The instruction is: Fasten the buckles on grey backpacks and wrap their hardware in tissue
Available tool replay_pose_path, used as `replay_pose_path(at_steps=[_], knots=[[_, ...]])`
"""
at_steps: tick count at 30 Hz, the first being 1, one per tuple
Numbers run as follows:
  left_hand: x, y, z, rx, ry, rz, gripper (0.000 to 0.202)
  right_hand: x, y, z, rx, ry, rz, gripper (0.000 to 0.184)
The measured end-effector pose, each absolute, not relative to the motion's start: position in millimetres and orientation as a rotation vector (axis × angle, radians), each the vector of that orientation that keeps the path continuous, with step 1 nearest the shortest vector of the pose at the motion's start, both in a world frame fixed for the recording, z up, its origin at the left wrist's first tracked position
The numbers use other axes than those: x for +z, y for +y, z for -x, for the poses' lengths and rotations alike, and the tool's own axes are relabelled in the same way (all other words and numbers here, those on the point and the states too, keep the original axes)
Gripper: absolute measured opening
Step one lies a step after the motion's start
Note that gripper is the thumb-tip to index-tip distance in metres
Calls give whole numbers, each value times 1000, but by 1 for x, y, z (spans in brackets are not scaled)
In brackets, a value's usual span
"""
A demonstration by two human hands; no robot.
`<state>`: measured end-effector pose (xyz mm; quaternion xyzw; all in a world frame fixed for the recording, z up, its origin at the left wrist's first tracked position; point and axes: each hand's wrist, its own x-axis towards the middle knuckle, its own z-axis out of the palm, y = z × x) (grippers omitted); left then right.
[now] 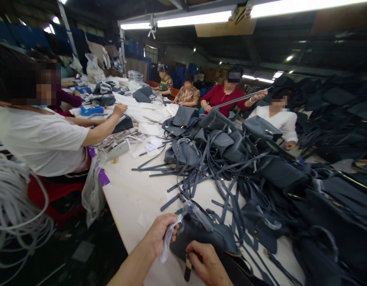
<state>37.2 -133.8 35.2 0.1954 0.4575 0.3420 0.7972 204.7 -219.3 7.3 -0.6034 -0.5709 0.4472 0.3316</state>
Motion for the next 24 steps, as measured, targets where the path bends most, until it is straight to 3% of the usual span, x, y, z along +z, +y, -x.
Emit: replay_pose_path(at_steps=[5,10,16,19,24], knots=[[40,-144,-41,847,1056,-570,17,11,-213,-205,1294,-828,1380,32],[38,-164,-57,961,1089,-732,14,21,-203,-201,1288,-907,1435,42],[32,-179,-65,1031,1190,-926,34,24,-201,-188,1351,-873,1398,41],[30,-183,-55,903,1220,-1070,39,22,-201,-187,1407,-783,1379,40],[25,-179,-30,659,1165,-993,35,19,-201,-191,1454,-747,1374,36]])
